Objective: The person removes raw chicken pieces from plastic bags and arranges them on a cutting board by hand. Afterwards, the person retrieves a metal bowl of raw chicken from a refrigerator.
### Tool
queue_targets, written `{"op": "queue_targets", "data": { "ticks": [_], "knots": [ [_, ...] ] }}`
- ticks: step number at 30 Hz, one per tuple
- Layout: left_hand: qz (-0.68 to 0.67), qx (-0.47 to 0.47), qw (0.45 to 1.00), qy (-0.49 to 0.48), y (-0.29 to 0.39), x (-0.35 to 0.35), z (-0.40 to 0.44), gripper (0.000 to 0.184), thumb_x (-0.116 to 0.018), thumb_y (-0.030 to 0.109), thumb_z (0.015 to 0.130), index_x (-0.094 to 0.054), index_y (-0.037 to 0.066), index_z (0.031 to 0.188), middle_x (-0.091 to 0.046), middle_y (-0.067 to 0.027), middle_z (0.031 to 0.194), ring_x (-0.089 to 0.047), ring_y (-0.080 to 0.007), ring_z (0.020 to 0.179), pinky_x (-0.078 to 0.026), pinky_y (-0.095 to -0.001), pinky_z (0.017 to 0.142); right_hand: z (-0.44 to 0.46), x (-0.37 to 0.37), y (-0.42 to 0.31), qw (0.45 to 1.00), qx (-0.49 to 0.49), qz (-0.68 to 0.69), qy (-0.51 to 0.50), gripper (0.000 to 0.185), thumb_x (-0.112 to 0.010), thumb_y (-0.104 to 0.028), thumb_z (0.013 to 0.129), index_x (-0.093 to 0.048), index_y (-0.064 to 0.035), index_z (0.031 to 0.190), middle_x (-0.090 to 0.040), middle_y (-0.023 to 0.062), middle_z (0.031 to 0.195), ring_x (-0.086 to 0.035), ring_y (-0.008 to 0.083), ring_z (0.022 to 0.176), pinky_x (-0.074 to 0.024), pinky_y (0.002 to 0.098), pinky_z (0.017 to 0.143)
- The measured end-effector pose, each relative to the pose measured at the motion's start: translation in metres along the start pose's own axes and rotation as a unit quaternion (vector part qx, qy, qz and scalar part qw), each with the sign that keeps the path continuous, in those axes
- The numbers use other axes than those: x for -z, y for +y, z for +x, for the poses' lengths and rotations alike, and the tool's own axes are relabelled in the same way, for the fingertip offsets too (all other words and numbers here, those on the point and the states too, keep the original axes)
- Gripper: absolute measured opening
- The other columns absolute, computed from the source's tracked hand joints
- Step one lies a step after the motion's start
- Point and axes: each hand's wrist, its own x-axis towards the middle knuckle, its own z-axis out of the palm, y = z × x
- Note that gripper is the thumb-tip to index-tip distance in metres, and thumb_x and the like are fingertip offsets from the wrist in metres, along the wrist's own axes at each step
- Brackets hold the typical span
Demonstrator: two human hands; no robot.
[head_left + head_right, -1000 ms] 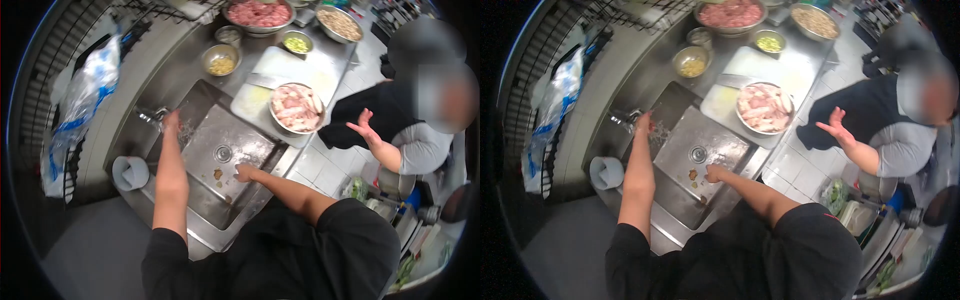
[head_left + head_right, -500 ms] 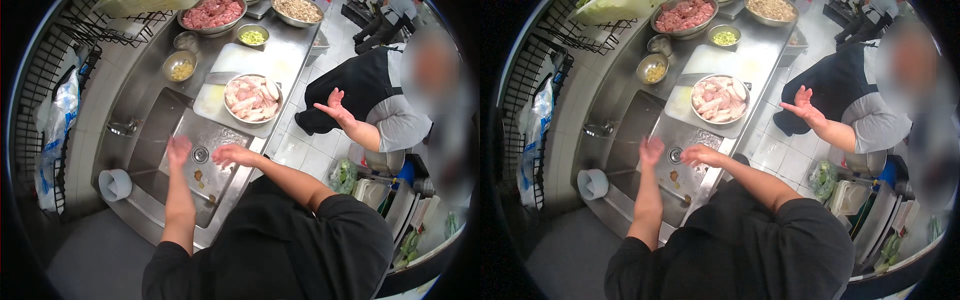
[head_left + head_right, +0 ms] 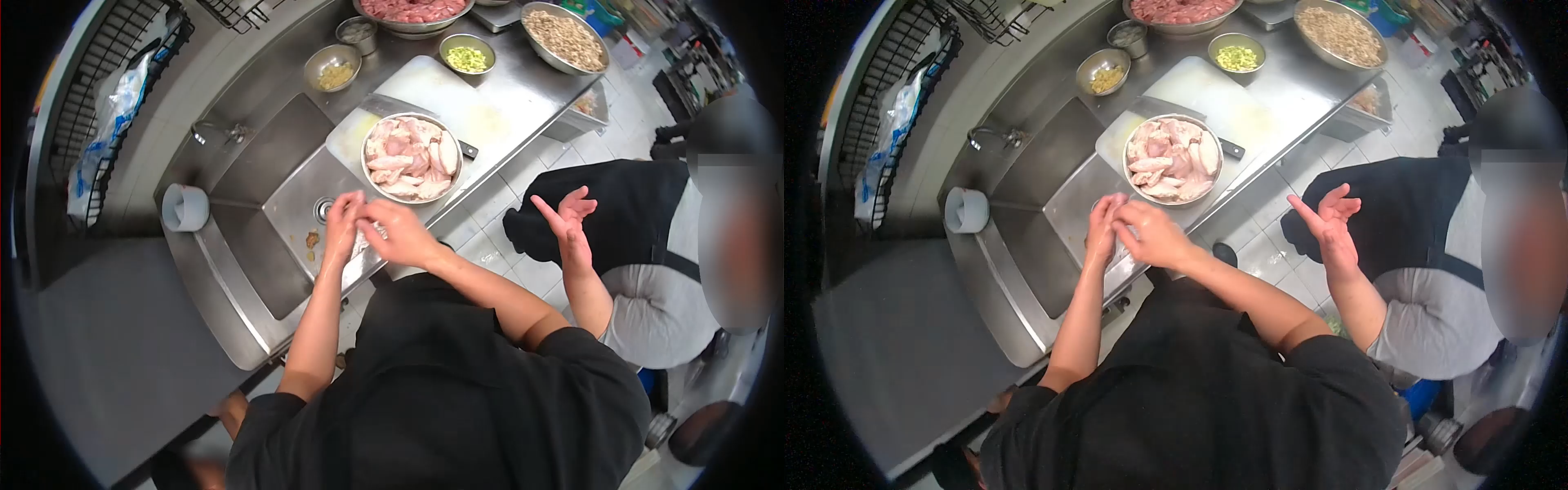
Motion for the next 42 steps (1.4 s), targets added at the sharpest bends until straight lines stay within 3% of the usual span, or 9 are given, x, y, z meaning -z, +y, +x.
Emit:
{"op": "queue_targets", "data": {
  "ticks": [5, 7, 8, 12, 14, 16, 25, 31, 42],
  "knots": [
    [0.254, 0.001, 0.953, -0.167, 0.018, 0.009, -0.013, 0.042, -0.069, 0.034, 0.096, -0.064, 0.004, 0.124, -0.062, -0.0135, 0.133, -0.058, -0.0252, 0.122, -0.048, -0.0382, 0.103, -0.036, 0.07, 0.007, 0.97, -0.16, 0.175, -0.06, 0.018, -0.068, -0.014, 0.09, -0.069, 0.0011, 0.099, -0.071, 0.0206, 0.096, -0.069, 0.0376, 0.085, -0.0547, 0.0423, 0.077],
    [-0.249, 0.218, 0.937, -0.108, -0.033, 0.058, -0.009, 0.049, -0.066, 0.037, 0.097, -0.058, 0.005, 0.133, -0.058, -0.0154, 0.139, -0.056, -0.0286, 0.126, -0.044, -0.045, 0.108, -0.054, 0.081, 0.026, 0.97, -0.202, -0.034, -0.132, 0.021, -0.07, -0.015, 0.089, -0.069, 0.001, 0.102, -0.071, 0.0197, 0.095, -0.07, 0.0335, 0.083, -0.055, 0.0398, 0.074],
    [-0.252, 0.214, 0.938, -0.103, -0.052, 0.069, -0.012, 0.049, -0.066, 0.037, 0.097, -0.058, 0.005, 0.133, -0.058, -0.0154, 0.139, -0.056, -0.0286, 0.126, -0.044, -0.045, 0.108, -0.067, 0.081, 0.043, 0.973, -0.194, -0.04, -0.121, 0.021, -0.07, -0.016, 0.089, -0.07, 0.0007, 0.101, -0.072, 0.0195, 0.094, -0.072, 0.0327, 0.085, -0.0556, 0.0399, 0.074],
    [0.378, 0.036, 0.908, 0.18, -0.074, 0.076, -0.014, 0.058, -0.057, 0.048, 0.1, -0.054, 0.004, 0.139, -0.058, -0.0171, 0.141, -0.054, -0.0307, 0.131, -0.044, -0.0505, 0.107, -0.045, 0.099, 0.025, 0.995, -0.058, -0.029, 0.074, 0.028, -0.07, -0.019, 0.09, -0.069, -0.0005, 0.112, -0.072, 0.0206, 0.106, -0.071, 0.0366, 0.097, -0.0554, 0.0443, 0.083],
    [0.046, 0.151, 0.981, 0.114, -0.012, 0.024, -0.022, 0.059, -0.054, 0.051, 0.102, -0.052, 0.007, 0.143, -0.056, -0.0168, 0.144, -0.052, -0.0304, 0.134, -0.043, -0.0492, 0.108, -0.006, 0.114, 0.026, 0.98, 0.033, -0.124, 0.15, 0.026, -0.07, -0.011, 0.09, -0.067, 0.0016, 0.112, -0.071, 0.0211, 0.102, -0.071, 0.0339, 0.09, -0.0559, 0.0393, 0.081],
    [0.025, -0.001, 0.997, 0.068, 0.009, -0.021, -0.014, 0.066, -0.049, 0.055, 0.104, -0.047, 0.006, 0.147, -0.05, -0.0179, 0.149, -0.05, -0.0279, 0.136, -0.042, -0.0481, 0.108, 0.043, 0.125, 0.042, 0.973, 0.032, -0.181, 0.142, 0.033, -0.065, -0.018, 0.093, -0.063, 0.005, 0.117, -0.068, 0.0283, 0.109, -0.065, 0.0441, 0.104, -0.0528, 0.0488, 0.089],
    [-0.243, -0.033, 0.961, 0.124, 0.033, -0.105, 0.043, 0.064, -0.029, 0.05, 0.111, -0.042, -0.001, 0.148, -0.05, -0.016, 0.146, -0.052, -0.0237, 0.131, -0.043, -0.0356, 0.109, 0.163, 0.119, 0.075, 0.88, -0.33, -0.21, -0.269, 0.067, -0.056, -0.06, 0.093, -0.073, 0.0042, 0.106, -0.073, 0.0201, 0.1, -0.071, 0.0339, 0.086, -0.0561, 0.0458, 0.078],
    [-0.257, -0.011, 0.957, 0.132, 0.034, -0.095, 0.066, 0.069, -0.032, 0.055, 0.109, -0.053, -0.004, 0.139, -0.062, -0.0162, 0.13, -0.061, -0.0222, 0.118, -0.05, -0.035, 0.099, 0.15, 0.111, 0.095, 0.903, -0.173, -0.224, -0.323, 0.06, -0.062, -0.056, 0.087, -0.072, -0.0039, 0.117, -0.074, 0.0189, 0.106, -0.071, 0.0313, 0.096, -0.0555, 0.0435, 0.08],
    [-0.145, -0.033, 0.976, 0.158, 0.047, -0.085, 0.088, 0.046, -0.052, 0.037, 0.107, -0.069, -0.006, 0.11, -0.071, -0.0074, 0.101, -0.061, -0.013, 0.093, -0.049, -0.0288, 0.086, 0.024, 0.063, 0.036, 0.893, 0.071, -0.442, -0.046, 0.047, -0.062, -0.015, 0.088, -0.059, -0.007, 0.135, -0.057, 0.0259, 0.137, -0.052, 0.0421, 0.132, -0.0389, 0.0582, 0.11]
  ]
}}
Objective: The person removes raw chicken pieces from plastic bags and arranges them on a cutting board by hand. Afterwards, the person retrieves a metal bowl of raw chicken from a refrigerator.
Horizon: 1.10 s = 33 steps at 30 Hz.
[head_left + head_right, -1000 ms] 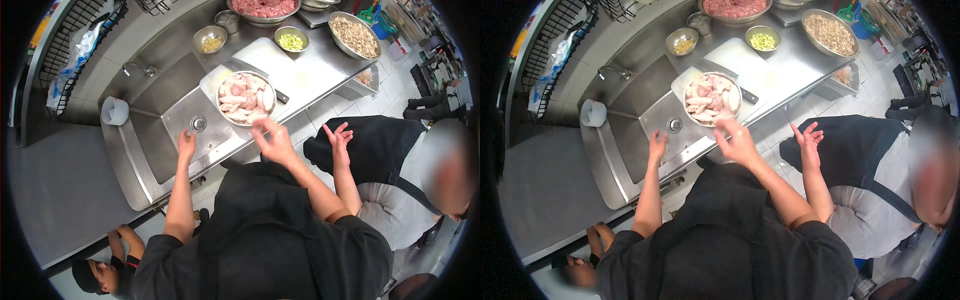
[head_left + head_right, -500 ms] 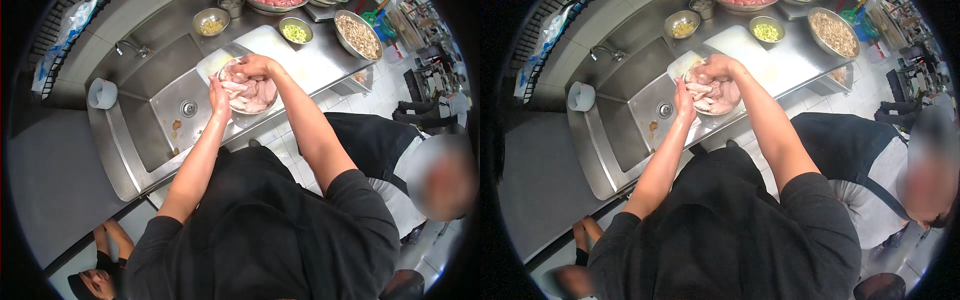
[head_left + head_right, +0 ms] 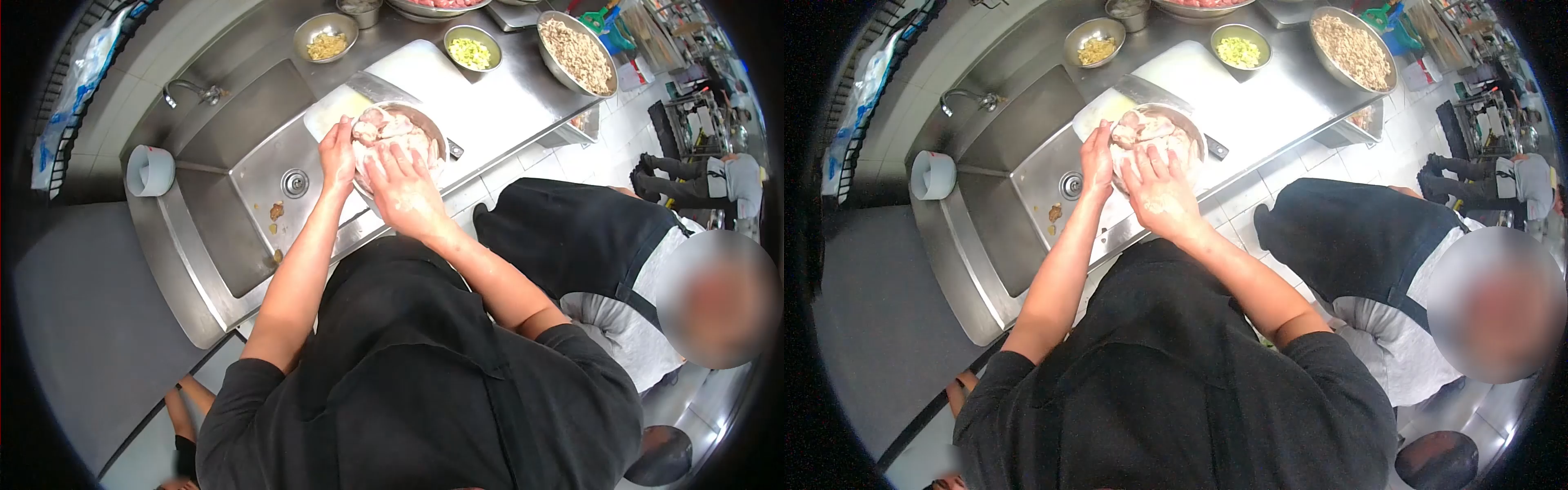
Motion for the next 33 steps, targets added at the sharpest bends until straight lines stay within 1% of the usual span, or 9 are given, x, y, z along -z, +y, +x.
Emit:
{"op": "queue_targets", "data": {
  "ticks": [3, 7, 9, 13, 17, 20, 22, 25, 33],
  "knots": [
    [0.021, -0.005, 1.0, -0.015, 0.002, 0.0, 0.002, 0.043, -0.053, 0.034, 0.107, -0.071, -0.004, 0.102, -0.07, -0.0024, 0.091, -0.058, -0.0093, 0.084, -0.047, -0.0272, 0.08, -0.007, 0.006, 0.008, 0.995, 0.032, 0.09, -0.021, 0.042, -0.062, -0.01, 0.088, -0.063, -0.0066, 0.13, -0.056, 0.0238, 0.139, -0.051, 0.0401, 0.134, -0.0359, 0.0587, 0.112],
    [0.008, -0.005, 1.0, 0.013, -0.006, 0.013, -0.011, 0.038, -0.052, 0.031, 0.108, -0.064, -0.004, 0.119, -0.069, -0.009, 0.109, -0.06, -0.0132, 0.102, -0.046, -0.0282, 0.093, -0.004, 0.014, 0.04, 0.964, 0.024, 0.264, 0.011, 0.036, -0.061, -0.008, 0.089, -0.066, -0.0042, 0.124, -0.061, 0.0229, 0.132, -0.058, 0.0394, 0.126, -0.0432, 0.054, 0.107],
    [-0.044, -0.022, 0.998, 0.039, -0.006, 0.014, -0.031, 0.039, -0.051, 0.03, 0.108, -0.061, -0.003, 0.126, -0.068, -0.0116, 0.117, -0.06, -0.0152, 0.109, -0.045, -0.0289, 0.098, 0.012, 0.022, 0.061, 0.947, -0.129, 0.291, 0.046, 0.031, -0.059, -0.009, 0.092, -0.067, 0.0003, 0.12, -0.069, 0.0242, 0.117, -0.067, 0.0396, 0.11, -0.0516, 0.0465, 0.097],
    [0.11, -0.042, 0.992, 0.048, -0.009, 0.0, -0.056, 0.044, -0.049, 0.028, 0.108, -0.051, -0.003, 0.141, -0.064, -0.0166, 0.131, -0.058, -0.0213, 0.121, -0.042, -0.0322, 0.105, 0.056, 0.029, 0.092, 0.934, -0.18, 0.309, 0.003, 0.031, -0.059, -0.013, 0.094, -0.066, 0.0031, 0.121, -0.072, 0.0261, 0.103, -0.071, 0.04, 0.097, -0.0554, 0.0422, 0.087],
    [0.155, -0.078, 0.985, -0.013, -0.008, 0.011, -0.011, 0.043, -0.053, 0.026, 0.107, -0.056, -0.002, 0.139, -0.067, -0.0163, 0.126, -0.062, -0.0201, 0.115, -0.046, -0.0319, 0.1, 0.094, 0.019, 0.102, 0.95, -0.103, 0.278, -0.097, 0.039, -0.056, -0.024, 0.096, -0.066, 0.0048, 0.12, -0.071, 0.0293, 0.104, -0.071, 0.0387, 0.1, -0.0543, 0.0433, 0.089],
    [0.161, -0.071, 0.964, -0.201, 0.011, 0.012, 0.031, 0.041, -0.055, 0.026, 0.105, -0.06, -0.002, 0.135, -0.069, -0.0143, 0.123, -0.063, -0.0176, 0.109, -0.049, -0.0308, 0.094, 0.11, 0.019, 0.099, 0.958, -0.069, 0.165, -0.225, 0.044, -0.056, -0.031, 0.095, -0.067, 0.0052, 0.119, -0.07, 0.0298, 0.105, -0.071, 0.0396, 0.101, -0.0536, 0.0439, 0.09],
    [0.186, -0.002, 0.957, -0.224, 0.018, 0.008, 0.045, 0.039, -0.057, 0.026, 0.104, -0.063, -0.001, 0.131, -0.07, -0.0113, 0.119, -0.064, -0.0154, 0.103, -0.051, -0.0303, 0.088, 0.111, 0.01, 0.105, 0.943, -0.133, 0.183, -0.244, 0.047, -0.06, -0.038, 0.091, -0.072, 0.0072, 0.1, -0.069, 0.0315, 0.104, -0.068, 0.0431, 0.101, -0.053, 0.0467, 0.088],
    [0.202, -0.005, 0.978, -0.058, 0.026, 0.006, 0.027, 0.037, -0.057, 0.029, 0.104, -0.067, -0.001, 0.125, -0.07, -0.0087, 0.114, -0.064, -0.015, 0.099, -0.052, -0.0307, 0.084, 0.112, 0.0, 0.116, 0.921, -0.164, 0.232, -0.266, 0.058, -0.061, -0.05, 0.089, -0.073, 0.0052, 0.104, -0.071, 0.0291, 0.103, -0.07, 0.0404, 0.099, -0.0538, 0.0437, 0.088],
    [-0.047, 0.018, 0.998, -0.029, -0.002, -0.001, -0.017, 0.034, -0.043, 0.023, 0.111, -0.06, 0.002, 0.13, -0.067, -0.0087, 0.118, -0.063, -0.0148, 0.103, -0.05, -0.0306, 0.093, 0.149, -0.004, 0.105, 0.825, -0.203, 0.271, -0.453, 0.087, -0.057, -0.074, 0.086, -0.064, -0.0003, 0.132, -0.064, 0.0207, 0.13, -0.06, 0.0312, 0.12, -0.0473, 0.0405, 0.101]
  ]
}}
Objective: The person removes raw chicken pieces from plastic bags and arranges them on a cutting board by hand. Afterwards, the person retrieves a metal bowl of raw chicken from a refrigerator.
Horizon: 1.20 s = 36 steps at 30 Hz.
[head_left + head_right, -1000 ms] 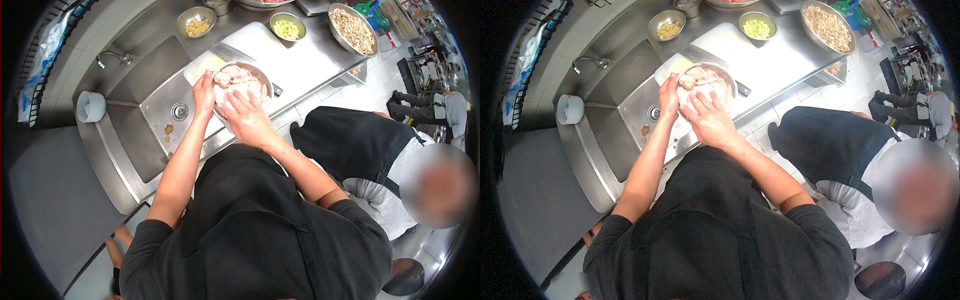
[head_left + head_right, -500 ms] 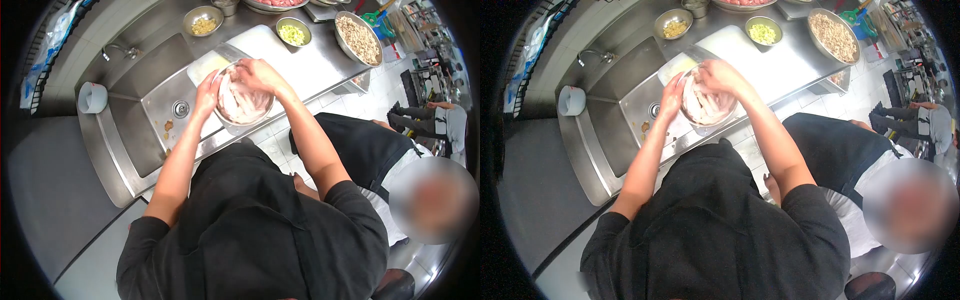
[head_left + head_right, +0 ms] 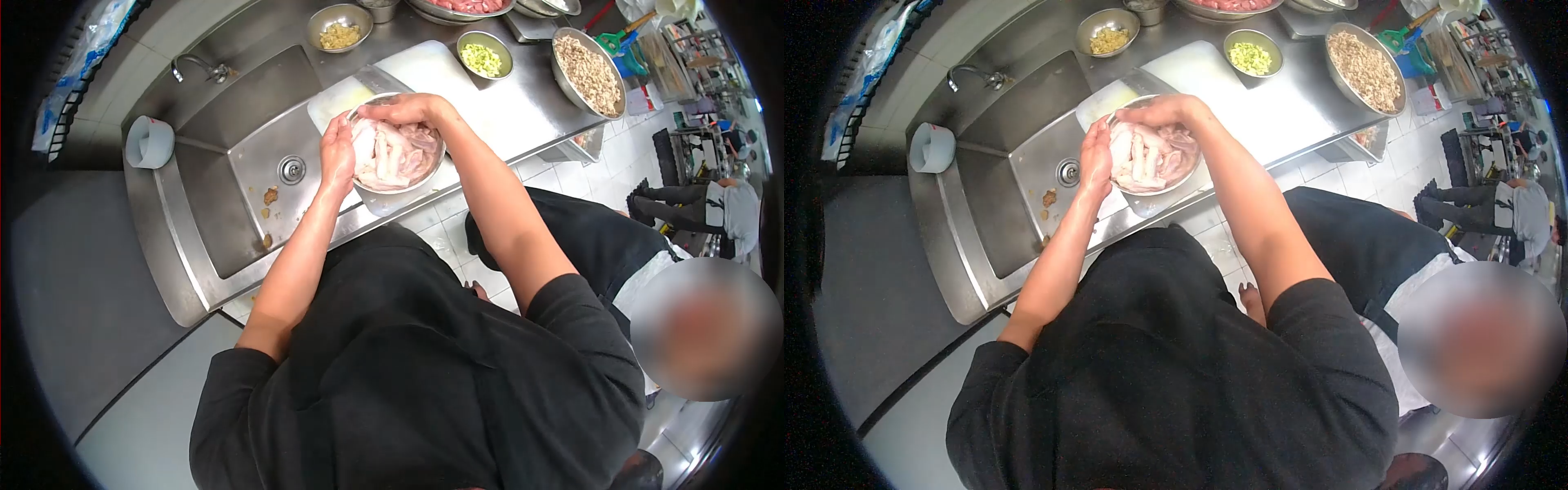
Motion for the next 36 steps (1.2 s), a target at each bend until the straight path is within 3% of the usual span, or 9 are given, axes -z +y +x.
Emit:
{"op": "queue_targets", "data": {
  "ticks": [2, 9, 12, 18, 22, 28, 30, 32, 36],
  "knots": [
    [-0.006, -0.004, 1.0, 0.003, -0.006, 0.002, 0.005, 0.033, -0.043, 0.022, 0.111, -0.061, 0.001, 0.128, -0.068, -0.0086, 0.117, -0.063, -0.0147, 0.103, -0.05, -0.0305, 0.092, 0.005, -0.002, -0.005, 0.998, 0.011, -0.035, -0.058, 0.092, -0.051, -0.08, 0.085, -0.059, -0.0095, 0.143, -0.052, 0.0178, 0.15, -0.048, 0.0335, 0.138, -0.0395, 0.0413, 0.112],
    [-0.026, -0.017, 1.0, 0.005, -0.014, 0.006, 0.014, 0.03, -0.049, 0.021, 0.109, -0.064, 0.002, 0.126, -0.07, -0.0062, 0.109, -0.065, -0.0125, 0.097, -0.053, -0.0288, 0.086, 0.029, -0.008, 0.009, 0.994, 0.065, -0.028, -0.084, 0.085, -0.052, -0.075, 0.087, -0.061, -0.0098, 0.14, -0.053, 0.0182, 0.148, -0.051, 0.0311, 0.136, -0.0394, 0.0395, 0.112],
    [0.012, -0.014, 0.999, -0.033, -0.014, 0.014, 0.022, 0.029, -0.051, 0.02, 0.108, -0.066, 0.001, 0.124, -0.071, -0.0059, 0.108, -0.065, -0.0122, 0.094, -0.054, -0.0283, 0.084, 0.009, -0.02, 0.019, 0.998, 0.036, -0.041, -0.036, 0.065, -0.059, -0.062, 0.091, -0.07, -0.0093, 0.128, -0.069, 0.0144, 0.125, -0.065, 0.0246, 0.113, -0.0492, 0.0361, 0.098],
    [0.084, 0.025, 0.991, -0.102, -0.008, 0.018, 0.05, 0.025, -0.063, 0.02, 0.102, -0.072, 0.0, 0.114, -0.073, -0.0032, 0.094, -0.065, -0.0089, 0.079, -0.053, -0.0258, 0.071, -0.063, -0.077, 0.029, 0.957, 0.138, 0.065, 0.248, 0.05, -0.056, -0.045, 0.095, -0.072, 0.001, 0.108, -0.071, 0.0257, 0.107, -0.067, 0.0417, 0.105, -0.0492, 0.0444, 0.096],
    [0.18, -0.033, 0.974, -0.133, -0.002, 0.014, 0.07, 0.024, -0.069, 0.022, 0.098, -0.075, 0.001, 0.107, -0.074, -0.0028, 0.092, -0.063, -0.0071, 0.072, -0.051, -0.0239, 0.065, -0.076, -0.13, 0.042, 0.877, 0.191, -0.11, 0.426, 0.051, -0.052, -0.034, 0.101, -0.055, 0.0077, 0.131, -0.057, 0.0354, 0.131, -0.059, 0.0496, 0.116, -0.0468, 0.0531, 0.099],
    [0.2, -0.028, 0.973, -0.11, 0.01, 0.015, 0.086, 0.028, -0.071, 0.028, 0.096, -0.077, 0.001, 0.097, -0.075, -0.0068, 0.094, -0.066, -0.0131, 0.084, -0.051, -0.0278, 0.079, -0.104, -0.148, 0.039, 0.866, 0.149, -0.18, 0.442, 0.061, -0.052, -0.029, 0.102, -0.038, 0.0148, 0.142, -0.037, 0.0392, 0.148, -0.04, 0.0507, 0.138, -0.0367, 0.0519, 0.113],
    [0.133, 0.0, 0.987, -0.086, 0.024, 0.021, 0.062, 0.031, -0.068, 0.03, 0.097, -0.074, 0.0, 0.102, -0.075, -0.0076, 0.094, -0.067, -0.0151, 0.087, -0.051, -0.031, 0.083, -0.104, -0.145, 0.046, 0.855, 0.193, -0.105, 0.47, 0.051, -0.052, -0.022, 0.103, -0.045, 0.0128, 0.138, -0.046, 0.0356, 0.144, -0.047, 0.0477, 0.134, -0.0399, 0.047, 0.111],
    [0.314, -0.158, 0.936, -0.009, 0.032, 0.035, 0.034, 0.031, -0.069, 0.028, 0.096, -0.072, -0.002, 0.105, -0.074, -0.0102, 0.1, -0.068, -0.0187, 0.095, -0.051, -0.0328, 0.086, -0.117, -0.133, 0.051, 0.872, 0.2, 0.001, 0.447, 0.045, -0.051, -0.02, 0.103, -0.049, 0.0115, 0.136, -0.052, 0.0327, 0.139, -0.053, 0.0455, 0.129, -0.0427, 0.0442, 0.109],
    [0.43, -0.161, 0.882, -0.107, 0.082, 0.029, -0.048, 0.036, -0.071, 0.028, 0.092, -0.07, -0.001, 0.115, -0.069, -0.0169, 0.121, -0.065, -0.0266, 0.111, -0.052, -0.0359, 0.091, -0.124, -0.109, 0.066, 0.885, 0.137, 0.113, 0.43, 0.037, -0.049, -0.017, 0.105, -0.058, 0.0076, 0.131, -0.067, 0.0249, 0.123, -0.067, 0.0361, 0.112, -0.0499, 0.0379, 0.099]
  ]
}}
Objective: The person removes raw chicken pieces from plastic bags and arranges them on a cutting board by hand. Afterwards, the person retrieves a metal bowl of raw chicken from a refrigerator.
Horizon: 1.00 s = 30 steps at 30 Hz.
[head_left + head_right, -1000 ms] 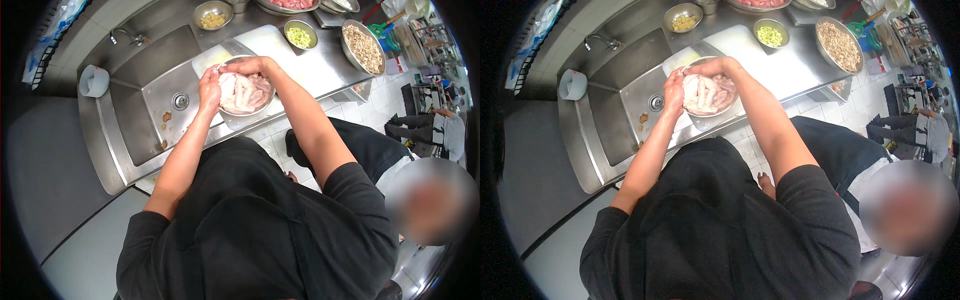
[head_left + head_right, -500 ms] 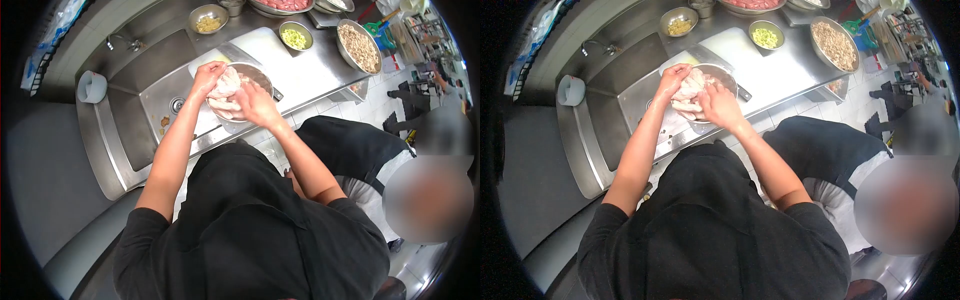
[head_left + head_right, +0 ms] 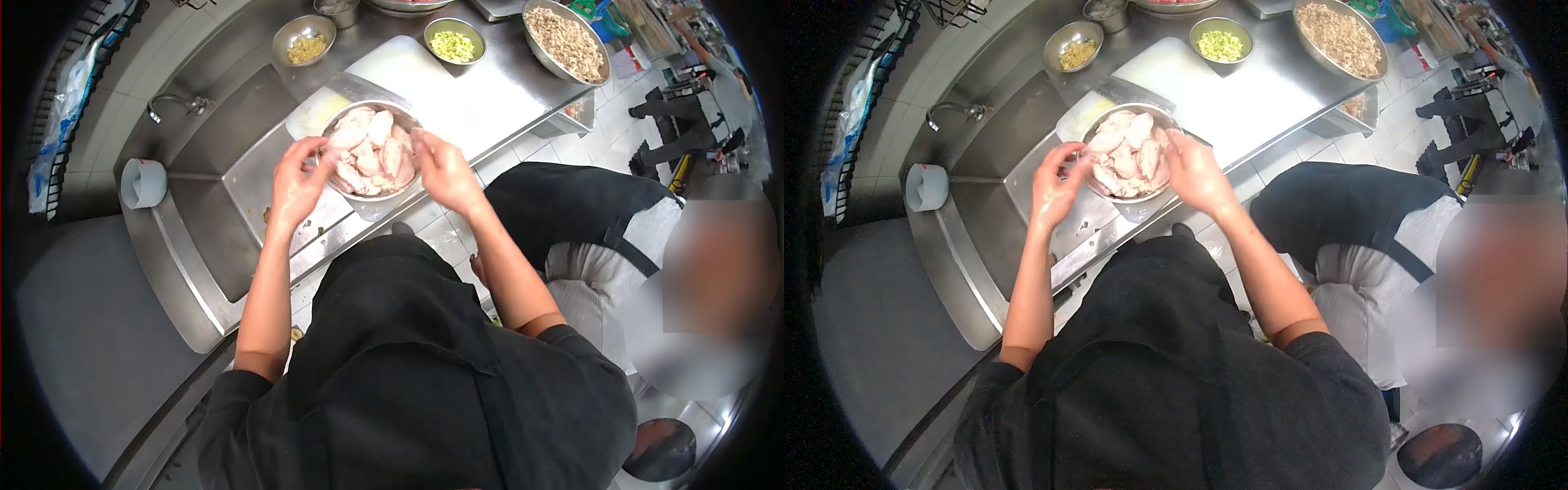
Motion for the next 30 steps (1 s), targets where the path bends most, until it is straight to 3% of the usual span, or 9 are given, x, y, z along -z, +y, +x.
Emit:
{"op": "queue_targets", "data": {
  "ticks": [2, 8, 10, 12, 13, 17, 23, 28, 30],
  "knots": [
    [0.075, -0.03, 0.992, -0.096, 0.013, 0.001, -0.012, 0.052, -0.075, 0.026, 0.087, -0.062, 0.002, 0.132, -0.056, -0.0229, 0.142, -0.057, -0.0356, 0.127, -0.05, -0.0411, 0.1, 0.025, 0.005, 0.004, 0.998, -0.036, 0.025, -0.043, 0.04, -0.049, -0.019, 0.105, -0.057, 0.0095, 0.133, -0.069, 0.024, 0.119, -0.068, 0.031, 0.108, -0.0503, 0.0373, 0.097],
    [0.238, -0.036, 0.962, -0.128, 0.013, -0.024, -0.009, 0.074, -0.081, 0.027, 0.08, -0.051, 0.005, 0.143, -0.045, -0.0331, 0.148, -0.048, -0.045, 0.135, -0.041, -0.0489, 0.112, 0.094, -0.025, 0.013, 0.941, -0.228, 0.113, -0.225, 0.048, -0.052, -0.032, 0.103, -0.065, 0.0106, 0.119, -0.071, 0.018, 0.109, -0.066, 0.0216, 0.1, -0.0535, 0.0357, 0.086],
    [0.252, -0.039, 0.957, -0.135, 0.018, -0.029, -0.003, 0.076, -0.082, 0.026, 0.079, -0.049, 0.002, 0.144, -0.044, -0.0361, 0.147, -0.051, -0.0471, 0.132, -0.043, -0.0483, 0.111, 0.113, -0.058, 0.032, 0.951, -0.179, 0.105, -0.23, 0.056, -0.052, -0.042, 0.102, -0.067, 0.0091, 0.117, -0.071, 0.0207, 0.111, -0.066, 0.0272, 0.105, -0.0531, 0.0401, 0.088],
    [0.28, 0.004, 0.944, -0.176, 0.03, -0.031, 0.005, 0.078, -0.081, 0.026, 0.08, -0.047, -0.005, 0.142, -0.045, -0.0375, 0.145, -0.055, -0.0479, 0.127, -0.046, -0.0482, 0.107, 0.124, -0.059, 0.009, 0.943, -0.215, -0.049, -0.249, 0.074, -0.047, -0.058, 0.098, -0.067, 0.0112, 0.117, -0.068, 0.0293, 0.119, -0.063, 0.0382, 0.117, -0.0481, 0.0425, 0.099],
    [0.278, 0.005, 0.945, -0.175, 0.028, -0.034, 0.008, 0.078, -0.081, 0.026, 0.08, -0.047, -0.005, 0.142, -0.045, -0.0375, 0.145, -0.055, -0.0479, 0.127, -0.046, -0.0482, 0.107, 0.136, -0.062, 0.022, 0.91, -0.276, 0.022, -0.308, 0.088, -0.044, -0.074, 0.096, -0.056, 0.0018, 0.138, -0.061, 0.024, 0.134, -0.059, 0.0362, 0.124, -0.0479, 0.0514, 0.101],
    [0.263, 0.024, 0.943, -0.202, 0.029, -0.038, 0.024, 0.076, -0.084, 0.024, 0.077, -0.05, -0.012, 0.134, -0.057, -0.038, 0.13, -0.06, -0.0442, 0.121, -0.049, -0.0471, 0.101, 0.145, -0.052, 0.008, 0.856, -0.312, 0.061, -0.408, 0.102, -0.044, -0.085, 0.087, -0.047, -0.0049, 0.15, -0.048, 0.0214, 0.151, -0.043, 0.0353, 0.143, -0.0362, 0.0529, 0.113],
    [0.257, 0.05, 0.933, -0.246, 0.034, -0.04, 0.032, 0.071, -0.088, 0.022, 0.073, -0.055, -0.014, 0.125, -0.066, -0.0329, 0.116, -0.065, -0.0409, 0.115, -0.052, -0.0449, 0.098, 0.146, -0.052, -0.011, 0.848, -0.32, 0.031, -0.421, 0.09, -0.046, -0.078, 0.091, -0.056, -0.0062, 0.144, -0.05, 0.0203, 0.15, -0.05, 0.0313, 0.137, -0.0414, 0.0426, 0.11],
    [0.266, 0.061, 0.927, -0.258, 0.032, -0.047, 0.034, 0.067, -0.09, 0.021, 0.07, -0.059, -0.013, 0.119, -0.067, -0.0304, 0.117, -0.065, -0.0401, 0.113, -0.053, -0.0447, 0.096, 0.15, -0.064, 0.015, 0.913, -0.212, 0.002, -0.349, 0.096, -0.054, -0.074, 0.091, -0.045, 0.0028, 0.148, -0.05, 0.0231, 0.149, -0.05, 0.0327, 0.136, -0.0394, 0.0472, 0.112],
    [0.267, -0.011, 0.944, -0.193, 0.027, -0.054, 0.031, 0.061, -0.082, 0.013, 0.078, -0.059, 0.001, 0.133, -0.066, -0.0284, 0.121, -0.066, -0.0402, 0.111, -0.053, -0.046, 0.097, 0.139, -0.055, 0.01, 0.914, -0.264, 0.02, -0.309, 0.096, -0.053, -0.073, 0.092, -0.046, 0.0067, 0.146, -0.05, 0.0256, 0.148, -0.05, 0.0366, 0.135, -0.0413, 0.0499, 0.11]
  ]
}}
